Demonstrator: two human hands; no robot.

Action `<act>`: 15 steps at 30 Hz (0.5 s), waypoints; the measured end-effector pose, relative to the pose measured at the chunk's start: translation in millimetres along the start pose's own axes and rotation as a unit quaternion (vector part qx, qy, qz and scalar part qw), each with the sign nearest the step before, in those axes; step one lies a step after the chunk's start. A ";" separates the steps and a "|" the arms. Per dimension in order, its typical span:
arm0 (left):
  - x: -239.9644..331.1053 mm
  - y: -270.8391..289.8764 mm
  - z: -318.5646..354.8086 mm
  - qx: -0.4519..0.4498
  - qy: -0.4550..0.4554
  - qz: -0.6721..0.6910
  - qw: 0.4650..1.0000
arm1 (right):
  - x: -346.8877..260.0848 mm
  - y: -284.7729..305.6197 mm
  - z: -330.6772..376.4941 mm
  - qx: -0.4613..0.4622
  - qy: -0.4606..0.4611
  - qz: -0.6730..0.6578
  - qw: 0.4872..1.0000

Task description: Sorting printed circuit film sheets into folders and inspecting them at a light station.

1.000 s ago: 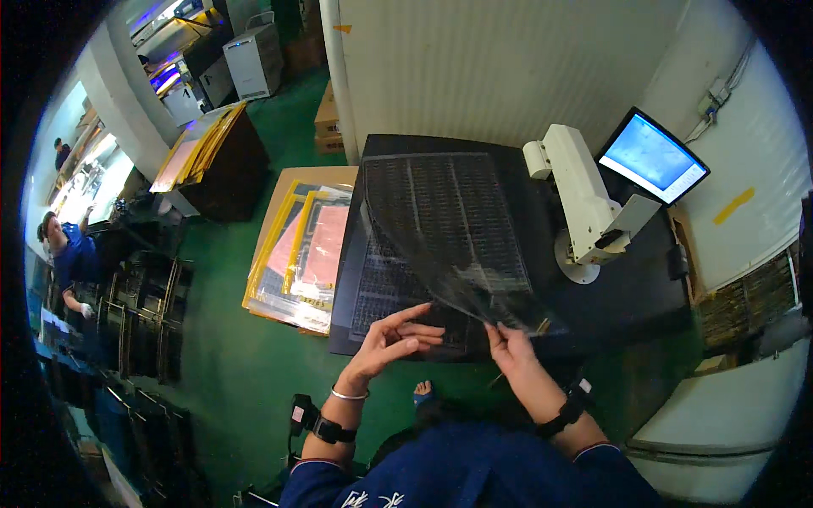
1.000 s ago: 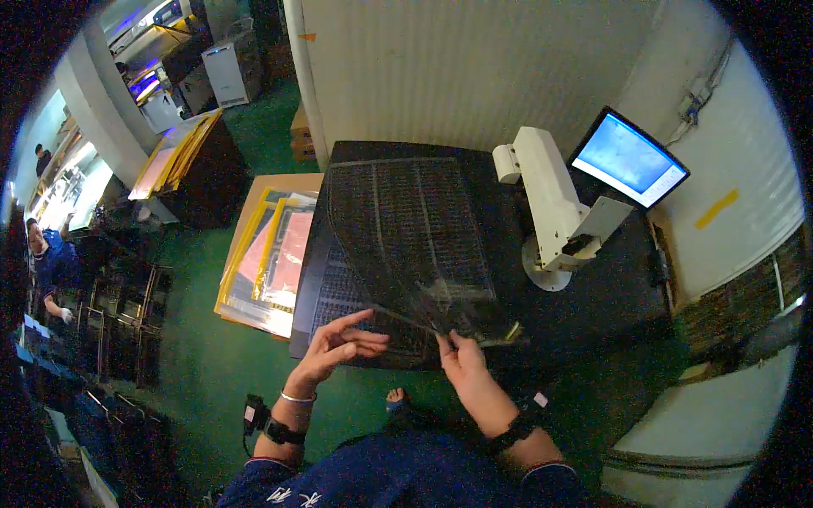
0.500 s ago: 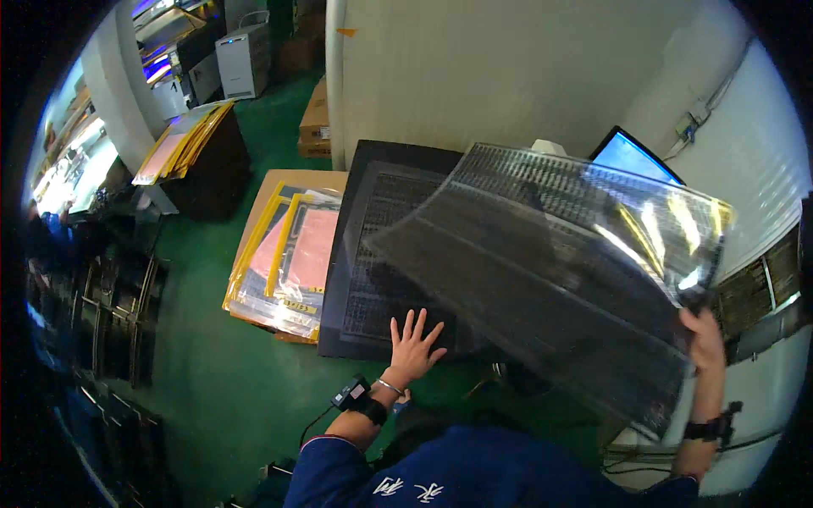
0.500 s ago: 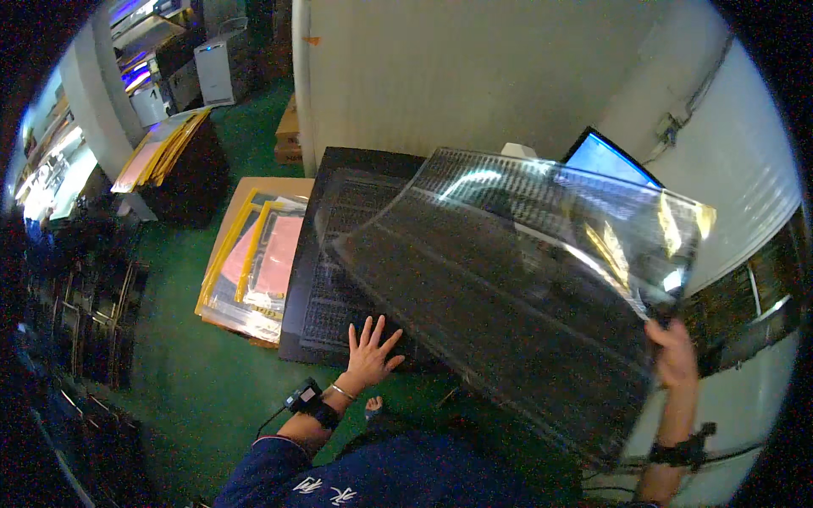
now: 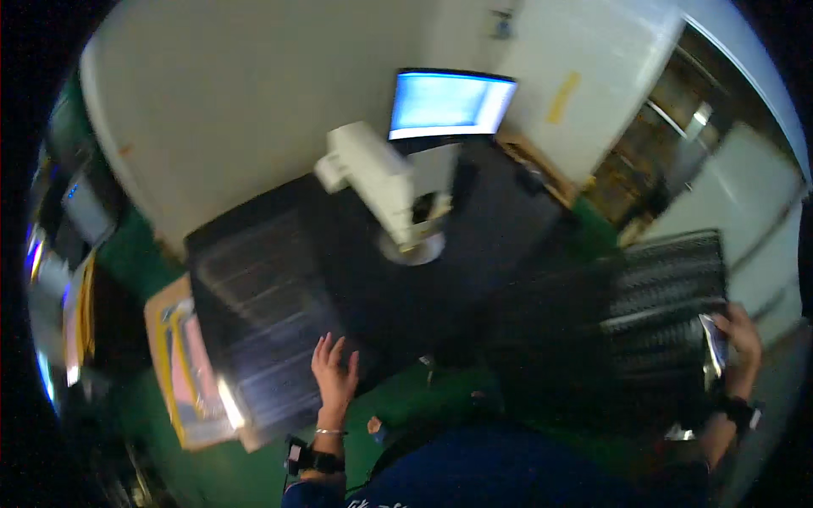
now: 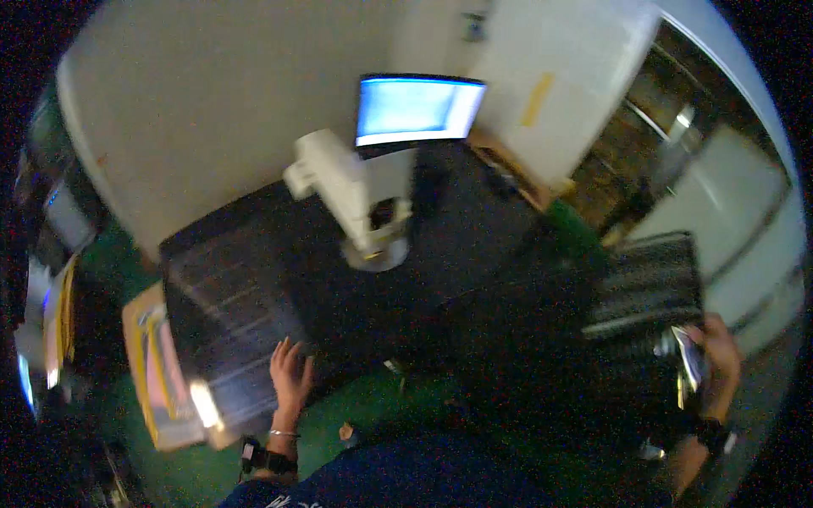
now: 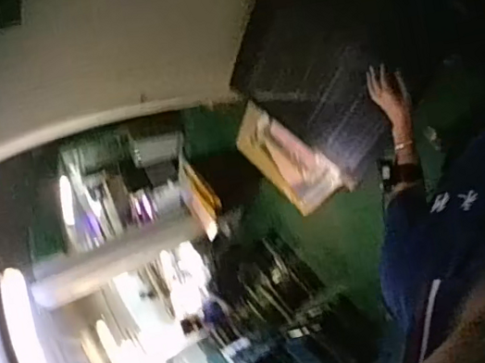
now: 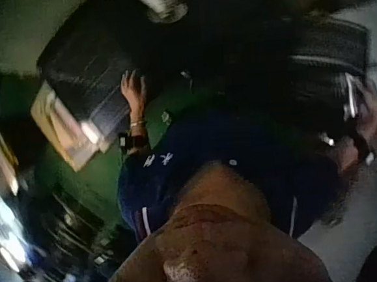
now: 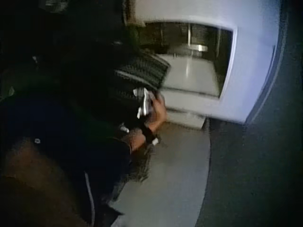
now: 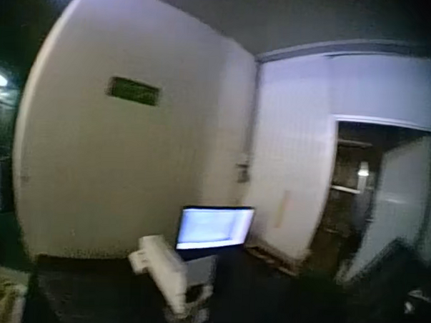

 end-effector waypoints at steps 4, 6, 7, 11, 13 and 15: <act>127.0 -65.0 -35.0 -0.073 -0.070 0.194 0.976 | 123.3 7.7 -48.2 -0.004 0.053 0.124 0.991; 199.9 -105.2 -31.4 -0.131 -0.109 0.215 0.962 | 150.6 8.0 -57.3 0.000 0.082 0.200 0.976; 234.5 -130.0 -25.4 -0.178 -0.125 0.226 0.950 | 157.6 0.8 -64.8 0.012 0.052 0.191 0.980; 354.4 -243.4 17.2 -0.281 -0.190 0.200 0.920 | 274.4 1.7 -114.4 -0.012 0.108 0.179 0.978; 402.5 -305.7 28.8 -0.293 -0.173 0.190 0.921 | 298.9 -10.8 -146.3 -0.080 0.074 0.084 0.990; 455.4 -353.9 43.2 -0.308 -0.193 0.195 0.911 | 359.2 -27.6 -174.0 -0.092 0.054 0.130 0.986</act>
Point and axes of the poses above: each hand's wrist, its own z-axis away from the middle knuckle, its own y-axis out of the back of the hand, x = y × z, the point moved 8 cm from there along -z, towards the middle knuckle, and after that the axes turned 11 degrees about y, right-handed, at the moved point
